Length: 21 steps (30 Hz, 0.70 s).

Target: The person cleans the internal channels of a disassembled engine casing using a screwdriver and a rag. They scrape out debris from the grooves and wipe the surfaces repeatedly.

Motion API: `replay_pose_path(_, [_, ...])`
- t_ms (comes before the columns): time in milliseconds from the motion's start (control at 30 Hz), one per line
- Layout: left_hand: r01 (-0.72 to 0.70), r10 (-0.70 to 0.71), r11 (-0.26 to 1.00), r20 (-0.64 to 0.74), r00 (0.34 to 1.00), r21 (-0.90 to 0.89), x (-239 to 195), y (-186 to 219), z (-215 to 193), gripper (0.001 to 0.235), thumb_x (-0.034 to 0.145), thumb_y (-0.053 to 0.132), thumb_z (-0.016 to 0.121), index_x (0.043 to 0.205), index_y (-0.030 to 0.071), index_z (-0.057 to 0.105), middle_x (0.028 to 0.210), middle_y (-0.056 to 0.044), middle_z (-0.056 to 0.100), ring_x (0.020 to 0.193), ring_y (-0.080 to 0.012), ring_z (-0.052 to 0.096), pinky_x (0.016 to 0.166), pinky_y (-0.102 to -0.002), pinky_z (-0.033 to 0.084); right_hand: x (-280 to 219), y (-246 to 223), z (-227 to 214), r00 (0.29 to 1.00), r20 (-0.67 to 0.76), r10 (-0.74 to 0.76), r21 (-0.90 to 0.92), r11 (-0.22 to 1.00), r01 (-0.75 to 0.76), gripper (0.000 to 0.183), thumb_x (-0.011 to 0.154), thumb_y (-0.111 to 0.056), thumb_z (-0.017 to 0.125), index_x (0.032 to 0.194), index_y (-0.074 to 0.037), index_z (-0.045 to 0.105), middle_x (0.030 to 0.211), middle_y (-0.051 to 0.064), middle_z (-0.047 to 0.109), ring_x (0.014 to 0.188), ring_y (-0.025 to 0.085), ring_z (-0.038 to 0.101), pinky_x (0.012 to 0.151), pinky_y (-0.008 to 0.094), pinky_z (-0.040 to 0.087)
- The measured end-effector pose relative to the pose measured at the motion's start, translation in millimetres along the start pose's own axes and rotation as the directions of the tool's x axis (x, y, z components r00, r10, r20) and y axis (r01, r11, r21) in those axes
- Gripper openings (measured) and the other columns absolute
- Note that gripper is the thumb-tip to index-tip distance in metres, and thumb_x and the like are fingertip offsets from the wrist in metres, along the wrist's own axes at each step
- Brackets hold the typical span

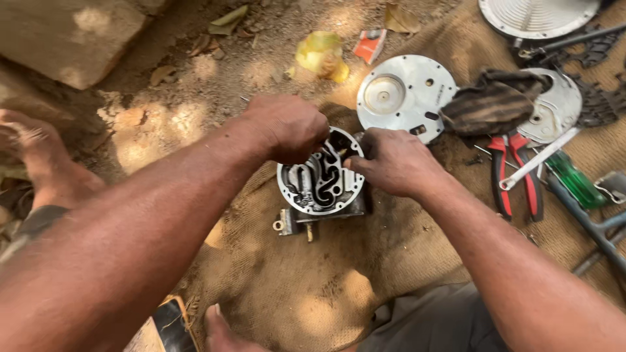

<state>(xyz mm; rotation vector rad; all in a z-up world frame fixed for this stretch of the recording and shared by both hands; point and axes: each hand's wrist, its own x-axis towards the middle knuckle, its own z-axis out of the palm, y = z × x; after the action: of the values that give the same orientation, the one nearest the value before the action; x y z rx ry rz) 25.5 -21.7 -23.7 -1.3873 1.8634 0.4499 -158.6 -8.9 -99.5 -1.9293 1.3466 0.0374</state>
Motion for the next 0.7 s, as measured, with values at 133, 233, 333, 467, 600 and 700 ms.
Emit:
replay_pose_path(133, [0.033, -0.036, 0.999, -0.084, 0.996, -0.038, -10, 3, 14, 0.024, 0.101, 0.015, 0.054, 0.089, 0.017, 0.074, 0.083, -0.005, 0.066, 0.079, -0.0191, 0.066, 0.064, -0.040, 0.060, 0, 3, 0, 0.999, -0.028, -0.023, 0.042, 0.999, 0.025, 0.046, 0.082, -0.045, 0.074, 0.113, -0.011, 0.074, 0.107, 0.016, 0.075, 0.104, 0.034, 0.070, 0.092, 0.047, 0.053])
replay_pose_path(233, [0.126, -0.156, 0.975, -0.162, 0.974, -0.181, -25, 26, 39, 0.019, 0.098, 0.015, 0.054, 0.090, 0.018, 0.072, 0.086, -0.008, 0.067, 0.084, -0.0267, 0.069, 0.067, -0.047, 0.060, 0, 10, 6, 0.999, -0.031, -0.025, 0.023, 0.999, 0.026, 0.047, 0.084, -0.046, 0.074, 0.111, -0.008, 0.074, 0.109, 0.019, 0.074, 0.106, 0.035, 0.069, 0.094, 0.047, 0.053])
replay_pose_path(333, [0.220, -0.293, 0.927, -0.221, 0.930, -0.303, -21, 52, 64, 0.019, 0.100, 0.017, 0.054, 0.096, 0.013, 0.072, 0.096, -0.012, 0.072, 0.090, -0.0314, 0.072, 0.068, -0.049, 0.063, 1, 15, 9, 0.997, -0.070, -0.033, -0.001, 0.999, 0.033, 0.047, 0.083, -0.046, 0.075, 0.111, -0.008, 0.073, 0.110, 0.021, 0.073, 0.107, 0.037, 0.068, 0.095, 0.048, 0.051])
replay_pose_path(467, [0.075, -0.119, 0.980, -0.243, 0.963, -0.186, 6, 61, 69, 0.019, 0.094, 0.017, 0.061, 0.101, 0.015, 0.078, 0.109, -0.010, 0.077, 0.101, -0.0308, 0.073, 0.079, -0.047, 0.061, -4, 14, 16, 0.987, -0.128, -0.100, -0.034, 0.995, 0.097, 0.047, 0.082, -0.046, 0.075, 0.110, -0.008, 0.072, 0.112, 0.022, 0.071, 0.109, 0.039, 0.066, 0.093, 0.050, 0.051])
replay_pose_path(600, [-0.081, 0.108, 0.987, -0.210, 0.972, 0.135, 19, 41, 27, 0.018, 0.089, 0.021, 0.067, 0.102, 0.015, 0.079, 0.108, -0.008, 0.076, 0.101, -0.0290, 0.071, 0.080, -0.044, 0.058, 1, 12, 11, 0.996, -0.070, -0.048, 0.007, 0.999, 0.048, 0.046, 0.085, -0.049, 0.073, 0.112, -0.011, 0.074, 0.114, 0.020, 0.071, 0.111, 0.040, 0.065, 0.095, 0.051, 0.051])
replay_pose_path(700, [-0.007, 0.007, 0.999, -0.007, 1.000, 0.047, 17, 18, -7, 0.018, 0.092, 0.022, 0.066, 0.106, 0.020, 0.077, 0.102, -0.007, 0.074, 0.097, -0.0267, 0.071, 0.076, -0.043, 0.059, 2, 13, 8, 1.000, 0.001, -0.003, -0.015, 1.000, 0.003, 0.048, 0.083, -0.047, 0.074, 0.112, -0.009, 0.072, 0.110, 0.020, 0.073, 0.108, 0.036, 0.069, 0.097, 0.048, 0.052])
